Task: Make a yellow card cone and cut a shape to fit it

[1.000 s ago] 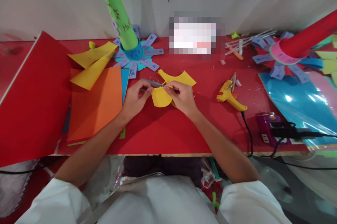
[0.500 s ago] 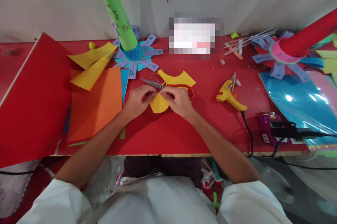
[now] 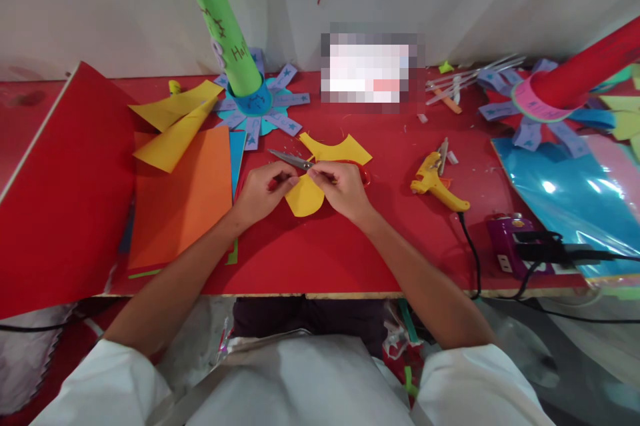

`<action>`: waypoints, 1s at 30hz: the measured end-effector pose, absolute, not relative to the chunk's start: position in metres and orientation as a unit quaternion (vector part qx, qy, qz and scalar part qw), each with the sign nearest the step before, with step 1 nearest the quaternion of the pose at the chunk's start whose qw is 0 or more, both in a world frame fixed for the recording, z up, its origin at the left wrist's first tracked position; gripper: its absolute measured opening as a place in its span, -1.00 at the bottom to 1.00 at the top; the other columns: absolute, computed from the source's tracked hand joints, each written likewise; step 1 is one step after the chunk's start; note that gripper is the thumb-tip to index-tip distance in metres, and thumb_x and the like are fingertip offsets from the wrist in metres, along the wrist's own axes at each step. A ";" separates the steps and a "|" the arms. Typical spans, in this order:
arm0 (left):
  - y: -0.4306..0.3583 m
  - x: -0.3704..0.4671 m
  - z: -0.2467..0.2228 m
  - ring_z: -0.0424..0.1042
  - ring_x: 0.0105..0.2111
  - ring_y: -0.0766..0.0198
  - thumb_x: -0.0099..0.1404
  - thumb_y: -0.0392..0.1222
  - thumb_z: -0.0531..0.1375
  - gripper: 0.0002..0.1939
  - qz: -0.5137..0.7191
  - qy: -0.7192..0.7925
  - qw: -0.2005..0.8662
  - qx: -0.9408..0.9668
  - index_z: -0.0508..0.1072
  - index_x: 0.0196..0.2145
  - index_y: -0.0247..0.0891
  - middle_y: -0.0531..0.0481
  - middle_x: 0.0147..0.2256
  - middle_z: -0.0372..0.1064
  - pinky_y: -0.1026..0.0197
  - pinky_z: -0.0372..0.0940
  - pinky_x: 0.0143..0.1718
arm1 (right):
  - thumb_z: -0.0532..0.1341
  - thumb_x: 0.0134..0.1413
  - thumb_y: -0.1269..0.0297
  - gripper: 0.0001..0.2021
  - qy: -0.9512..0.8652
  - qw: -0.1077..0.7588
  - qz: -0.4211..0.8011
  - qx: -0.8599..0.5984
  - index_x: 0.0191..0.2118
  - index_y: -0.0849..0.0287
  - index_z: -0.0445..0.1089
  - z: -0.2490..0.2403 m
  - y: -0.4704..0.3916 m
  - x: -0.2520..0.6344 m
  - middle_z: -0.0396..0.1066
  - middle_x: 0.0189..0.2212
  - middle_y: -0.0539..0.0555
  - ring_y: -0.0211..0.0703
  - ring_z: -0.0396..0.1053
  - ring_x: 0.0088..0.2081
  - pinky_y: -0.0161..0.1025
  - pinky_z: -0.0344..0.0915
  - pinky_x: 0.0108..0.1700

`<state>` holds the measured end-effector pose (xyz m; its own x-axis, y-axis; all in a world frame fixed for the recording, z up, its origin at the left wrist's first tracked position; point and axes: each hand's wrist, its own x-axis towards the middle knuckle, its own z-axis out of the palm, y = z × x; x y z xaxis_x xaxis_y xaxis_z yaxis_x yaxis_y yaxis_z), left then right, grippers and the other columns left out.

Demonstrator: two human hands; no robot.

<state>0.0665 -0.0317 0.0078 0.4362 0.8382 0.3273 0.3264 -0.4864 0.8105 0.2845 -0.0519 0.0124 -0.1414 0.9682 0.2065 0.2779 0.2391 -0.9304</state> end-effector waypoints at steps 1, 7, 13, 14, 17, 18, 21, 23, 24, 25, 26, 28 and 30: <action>-0.032 0.067 0.007 0.44 -0.39 0.29 0.52 0.07 0.28 -0.71 0.383 0.380 0.359 0.762 0.52 -0.25 -0.19 0.00 -0.33 0.56 0.21 0.30 -0.33 | 0.31 0.33 -0.17 -0.55 -0.638 0.460 0.383 -0.485 -0.41 0.10 0.50 0.012 -0.051 0.285 0.29 -0.54 -0.02 -0.20 0.20 -0.46 -0.19 0.13 -0.39; -0.022 0.064 -0.005 0.41 -0.35 0.29 0.41 0.32 0.35 -0.52 0.442 0.418 0.407 0.682 0.53 -0.30 -0.19 0.01 -0.35 0.48 0.22 0.30 -0.31 | 0.37 0.27 -0.16 -0.59 -0.609 0.485 0.380 -0.501 -0.39 0.09 0.55 0.009 -0.045 0.289 0.53 -0.44 0.05 -0.11 0.41 -0.39 -0.15 0.31 -0.31; -0.022 0.063 -0.009 0.31 -0.41 0.32 0.42 0.42 0.29 -0.43 0.484 0.458 0.367 0.649 0.45 -0.33 -0.18 0.05 -0.39 0.40 0.23 0.25 -0.37 | 0.33 0.35 -0.11 -0.56 -0.633 0.448 0.393 -0.494 -0.45 0.09 0.50 0.008 -0.047 0.290 0.49 -0.58 0.01 -0.18 0.37 -0.50 -0.17 0.25 -0.35; -0.023 0.064 -0.009 0.30 -0.42 0.33 0.44 0.40 0.28 -0.44 0.480 0.462 0.356 0.655 0.44 -0.34 -0.19 0.06 -0.40 0.39 0.22 0.23 -0.38 | 0.34 0.34 -0.12 -0.57 -0.626 0.454 0.396 -0.495 -0.43 0.09 0.50 0.008 -0.047 0.289 0.48 -0.58 0.00 -0.19 0.37 -0.51 -0.17 0.25 -0.36; -0.023 0.062 -0.007 0.26 -0.46 0.34 0.47 0.33 0.28 -0.49 0.461 0.469 0.327 0.679 0.40 -0.35 -0.18 0.09 -0.45 0.32 0.21 0.15 -0.42 | 0.35 0.32 -0.15 -0.56 -0.613 0.466 0.403 -0.495 -0.44 0.09 0.47 0.009 -0.047 0.288 0.42 -0.61 -0.02 -0.20 0.33 -0.54 -0.18 0.22 -0.40; -0.022 0.062 -0.007 0.25 -0.46 0.34 0.47 0.31 0.28 -0.50 0.453 0.465 0.328 0.687 0.40 -0.34 -0.18 0.10 -0.45 0.31 0.21 0.13 -0.43 | 0.34 0.32 -0.15 -0.55 -0.612 0.467 0.400 -0.496 -0.44 0.08 0.46 0.009 -0.047 0.288 0.40 -0.62 -0.02 -0.21 0.32 -0.54 -0.18 0.21 -0.41; -0.020 0.059 -0.007 0.27 -0.46 0.34 0.48 0.30 0.27 -0.52 0.426 0.441 0.362 0.702 0.37 -0.33 -0.17 0.10 -0.44 0.30 0.23 0.14 -0.43 | 0.34 0.33 -0.12 -0.57 -0.618 0.472 0.381 -0.499 -0.45 0.08 0.43 0.012 -0.047 0.289 0.37 -0.62 -0.03 -0.21 0.30 -0.54 -0.18 0.20 -0.40; -0.020 0.058 -0.007 0.29 -0.48 0.35 0.48 0.30 0.27 -0.51 0.407 0.423 0.399 0.704 0.34 -0.33 -0.16 0.11 -0.43 0.30 0.23 0.17 -0.43 | 0.35 0.32 -0.09 -0.59 -0.617 0.480 0.371 -0.502 -0.44 0.08 0.42 0.013 -0.047 0.291 0.37 -0.61 -0.04 -0.21 0.30 -0.53 -0.18 0.20 -0.39; -0.019 0.058 -0.008 0.29 -0.50 0.35 0.48 0.30 0.27 -0.51 0.399 0.419 0.413 0.704 0.31 -0.33 -0.16 0.11 -0.43 0.30 0.23 0.18 -0.44 | 0.35 0.31 -0.09 -0.60 -0.612 0.486 0.370 -0.502 -0.44 0.08 0.42 0.013 -0.046 0.292 0.36 -0.61 -0.04 -0.21 0.30 -0.53 -0.18 0.20 -0.40; -0.019 0.058 -0.008 0.29 -0.52 0.36 0.48 0.29 0.27 -0.51 0.393 0.416 0.422 0.703 0.30 -0.34 -0.16 0.12 -0.44 0.29 0.23 0.17 -0.45 | 0.36 0.31 -0.09 -0.60 -0.607 0.491 0.372 -0.502 -0.43 0.08 0.42 0.013 -0.046 0.293 0.36 -0.61 -0.04 -0.21 0.29 -0.53 -0.18 0.20 -0.40; -0.020 0.058 -0.008 0.28 -0.53 0.36 0.48 0.28 0.28 -0.51 0.390 0.415 0.424 0.704 0.29 -0.34 -0.16 0.13 -0.45 0.27 0.22 0.15 -0.46 | 0.36 0.30 -0.10 -0.60 -0.602 0.495 0.375 -0.502 -0.43 0.07 0.42 0.013 -0.045 0.294 0.35 -0.61 -0.05 -0.21 0.29 -0.53 -0.18 0.21 -0.40; -0.019 0.057 -0.009 0.25 -0.52 0.35 0.47 0.26 0.30 -0.51 0.390 0.415 0.411 0.712 0.27 -0.35 -0.16 0.14 -0.47 0.24 0.22 0.10 -0.46 | 0.37 0.29 -0.12 -0.59 -0.599 0.496 0.381 -0.501 -0.43 0.07 0.43 0.011 -0.044 0.294 0.32 -0.61 -0.05 -0.21 0.27 -0.54 -0.18 0.21 -0.41; -0.019 0.056 -0.008 0.21 -0.50 0.34 0.47 0.25 0.31 -0.51 0.394 0.413 0.395 0.720 0.27 -0.36 -0.16 0.13 -0.47 0.21 0.22 0.07 -0.45 | 0.36 0.30 -0.12 -0.59 -0.603 0.489 0.381 -0.502 -0.42 0.07 0.42 0.010 -0.043 0.295 0.28 -0.61 -0.06 -0.21 0.23 -0.54 -0.18 0.18 -0.42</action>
<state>0.0564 -0.0189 -0.0079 0.3486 0.9055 0.2419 0.2833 -0.3478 0.8938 0.2951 -0.0425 0.0098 -0.0172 0.9780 0.2079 0.2333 0.2061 -0.9503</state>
